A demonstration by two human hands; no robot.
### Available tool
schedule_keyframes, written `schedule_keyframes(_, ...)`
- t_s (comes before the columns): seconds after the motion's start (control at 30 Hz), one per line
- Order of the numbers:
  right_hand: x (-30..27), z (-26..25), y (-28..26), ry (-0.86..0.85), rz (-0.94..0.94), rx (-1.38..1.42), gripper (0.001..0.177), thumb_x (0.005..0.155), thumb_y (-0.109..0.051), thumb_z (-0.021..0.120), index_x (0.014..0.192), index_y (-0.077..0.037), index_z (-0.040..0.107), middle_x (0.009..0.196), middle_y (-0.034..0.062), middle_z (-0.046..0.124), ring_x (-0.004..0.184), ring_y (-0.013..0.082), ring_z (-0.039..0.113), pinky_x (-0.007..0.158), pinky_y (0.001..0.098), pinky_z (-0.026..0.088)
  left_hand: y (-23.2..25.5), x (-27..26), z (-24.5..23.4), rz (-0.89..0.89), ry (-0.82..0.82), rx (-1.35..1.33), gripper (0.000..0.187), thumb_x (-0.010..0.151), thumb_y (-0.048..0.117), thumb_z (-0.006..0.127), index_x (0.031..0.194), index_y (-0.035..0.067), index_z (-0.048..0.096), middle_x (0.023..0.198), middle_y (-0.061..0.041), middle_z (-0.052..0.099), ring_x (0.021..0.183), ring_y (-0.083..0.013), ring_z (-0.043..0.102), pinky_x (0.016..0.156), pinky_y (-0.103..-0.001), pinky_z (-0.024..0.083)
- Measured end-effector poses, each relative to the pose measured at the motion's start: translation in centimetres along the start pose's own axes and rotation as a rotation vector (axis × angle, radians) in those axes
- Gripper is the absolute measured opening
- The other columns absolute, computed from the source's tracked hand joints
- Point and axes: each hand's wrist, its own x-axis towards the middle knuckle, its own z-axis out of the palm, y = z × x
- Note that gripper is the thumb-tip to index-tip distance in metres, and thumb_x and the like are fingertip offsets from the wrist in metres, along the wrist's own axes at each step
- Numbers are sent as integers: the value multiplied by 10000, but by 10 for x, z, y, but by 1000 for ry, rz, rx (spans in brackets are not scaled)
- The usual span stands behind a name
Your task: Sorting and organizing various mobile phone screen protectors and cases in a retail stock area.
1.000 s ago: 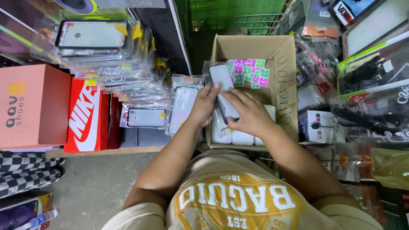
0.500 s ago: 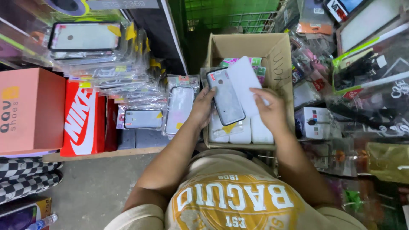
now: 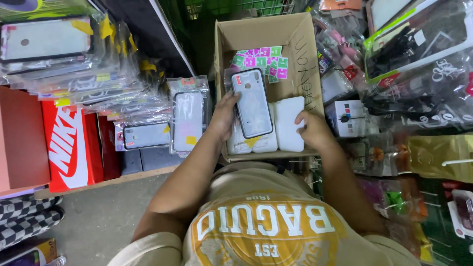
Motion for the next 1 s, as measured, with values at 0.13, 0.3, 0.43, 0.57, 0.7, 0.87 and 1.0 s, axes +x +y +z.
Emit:
schedule_keyframes(0.13, 3, 20, 14, 131, -247, -184, 282, 728, -35, 766, 986, -116, 688, 1043, 134, 692, 1088, 348, 642, 918, 422, 536, 9, -9, 10, -18, -13, -7, 599, 941, 329, 630, 1479, 94, 512, 1146, -27, 701, 875, -119, 627, 606, -274, 471)
schedule_keyframes(0.3, -16, 6, -37, 475, -311, -341, 448, 729, -131, 746, 1175, -165, 752, 1157, 265, 605, 1060, 447, 586, 825, 482, 504, 12, -14, 7, -66, -90, -60, 645, 955, 341, 621, 1544, 182, 412, 1265, -26, 661, 1070, -156, 643, 775, -338, 548)
schedule_keyframes(0.43, 1, 11, -39, 522, -385, -156, 218, 927, -202, 758, 1121, -104, 736, 1043, 195, 663, 974, 386, 642, 832, 454, 533, 8, -15, 2, -55, -148, -87, 625, 966, 359, 614, 1546, 231, 421, 1262, -17, 649, 1076, -154, 644, 797, -370, 566)
schedule_keyframes(0.57, 9, 24, -65, 183, -247, 567, 229, 955, -245, 746, 1011, -28, 698, 780, 124, 685, 641, 188, 605, 591, 327, 493, 8, -18, 4, -49, -175, -139, 575, 988, 374, 591, 1526, 263, 419, 1275, -17, 643, 1104, -163, 643, 842, -399, 565)
schedule_keyframes(0.7, -2, 23, -99, 280, -342, 320, 198, 919, -203, 763, 901, -20, 688, 715, 81, 702, 602, 163, 663, 580, 316, 518, 0, -16, 2, 42, -216, -304, 534, 1052, 444, 502, 1511, 176, 449, 1333, -57, 636, 1181, -200, 641, 964, -413, 563)
schedule_keyframes(0.87, -16, 17, -119, 270, -341, 194, 213, 900, -233, 765, 854, -43, 678, 730, 118, 701, 612, 250, 676, 574, 371, 513, 22, -34, 4, 100, -165, -378, 560, 1053, 489, 447, 1480, 129, 468, 1341, -87, 634, 1183, -208, 647, 1000, -380, 565)
schedule_keyframes(1.0, -31, 9, -136, 309, -438, 28, 240, 893, -243, 762, 802, -48, 653, 771, 140, 679, 668, 341, 653, 584, 444, 493, 13, -32, 0, 178, -171, -307, 457, 1014, 374, 557, 1402, 138, 509, 1258, -83, 649, 1087, -177, 666, 939, -361, 578)
